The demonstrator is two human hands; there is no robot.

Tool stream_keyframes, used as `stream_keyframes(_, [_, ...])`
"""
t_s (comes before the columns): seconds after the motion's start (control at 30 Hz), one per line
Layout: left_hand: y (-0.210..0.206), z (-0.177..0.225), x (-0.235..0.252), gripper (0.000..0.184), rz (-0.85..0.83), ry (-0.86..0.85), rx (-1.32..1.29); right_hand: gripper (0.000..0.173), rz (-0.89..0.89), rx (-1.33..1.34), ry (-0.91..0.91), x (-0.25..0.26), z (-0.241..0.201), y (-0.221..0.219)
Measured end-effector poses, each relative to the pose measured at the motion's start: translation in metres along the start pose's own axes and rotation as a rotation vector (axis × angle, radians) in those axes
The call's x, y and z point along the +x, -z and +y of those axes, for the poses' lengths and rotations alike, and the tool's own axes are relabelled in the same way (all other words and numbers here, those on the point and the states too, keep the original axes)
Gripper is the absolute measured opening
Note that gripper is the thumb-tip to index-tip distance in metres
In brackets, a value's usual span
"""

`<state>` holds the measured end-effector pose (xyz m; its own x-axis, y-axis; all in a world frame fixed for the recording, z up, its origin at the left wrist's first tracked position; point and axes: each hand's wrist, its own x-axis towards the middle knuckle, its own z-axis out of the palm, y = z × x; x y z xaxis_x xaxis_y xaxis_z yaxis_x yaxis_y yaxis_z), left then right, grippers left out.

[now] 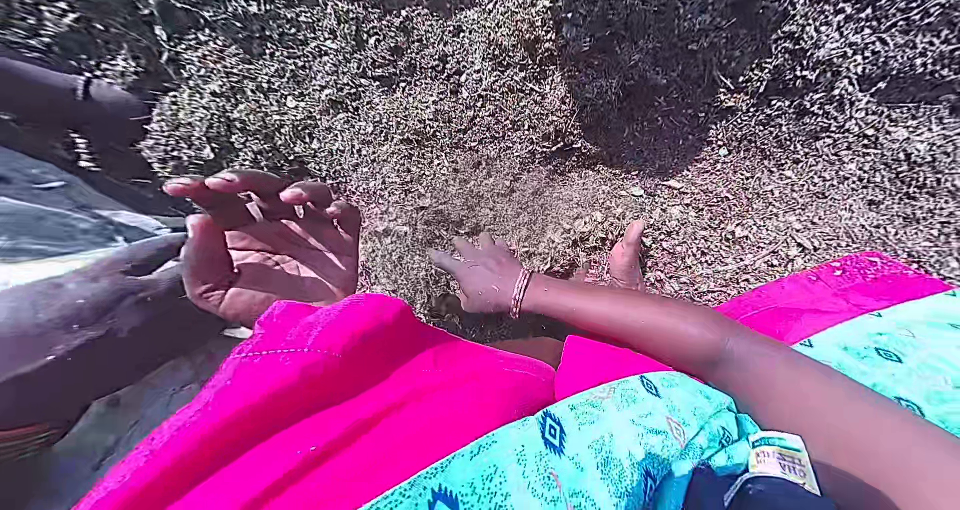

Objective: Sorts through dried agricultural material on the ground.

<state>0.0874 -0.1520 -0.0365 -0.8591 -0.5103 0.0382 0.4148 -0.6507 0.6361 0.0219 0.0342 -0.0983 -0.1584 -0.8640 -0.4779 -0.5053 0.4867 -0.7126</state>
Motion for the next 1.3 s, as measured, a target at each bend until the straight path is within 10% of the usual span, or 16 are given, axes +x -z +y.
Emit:
stream_keyframes(0.33, [-0.046, 0.003, 0.004, 0.025, -0.257, 0.153, 0.19, 0.037, -0.552, 0.158, 0.119, -0.034, -0.01, -0.002])
stream_keyframes(0.43, [-0.046, 0.015, -0.002, 0.019, -0.152, 0.064, 0.397, 0.027, -0.135, 0.317, 0.338, -0.025, 0.025, 0.021])
stream_keyframes(0.6, [-0.018, 0.025, -0.004, 0.026, -0.276, 0.074, 0.306, 0.06, 0.612, 0.153, -0.46, -0.004, 0.13, 0.122])
stream_keyframes(0.7, [-0.018, 0.019, 0.003, 0.027, -0.279, 0.041, 0.292, 0.073, 0.428, 0.059, -0.464, 0.014, 0.134, 0.105])
stream_keyframes(0.87, [-0.016, 0.024, 0.005, 0.026, -0.254, 0.069, 0.344, 0.055, -0.025, -0.07, -0.163, -0.04, 0.014, 0.032])
stream_keyframes(1.0, [-0.005, 0.031, -0.006, 0.031, -0.231, 0.092, 0.307, 0.04, -0.215, -0.073, -0.002, -0.057, 0.006, 0.019])
stream_keyframes(1.1, [-0.001, 0.032, -0.003, 0.033, -0.238, 0.103, 0.235, 0.04, -0.067, -0.044, 0.087, -0.038, 0.041, 0.025])
stream_keyframes(1.3, [0.001, 0.026, -0.002, 0.031, -0.244, 0.104, 0.217, 0.058, 0.444, 0.234, -0.342, -0.036, 0.145, 0.114])
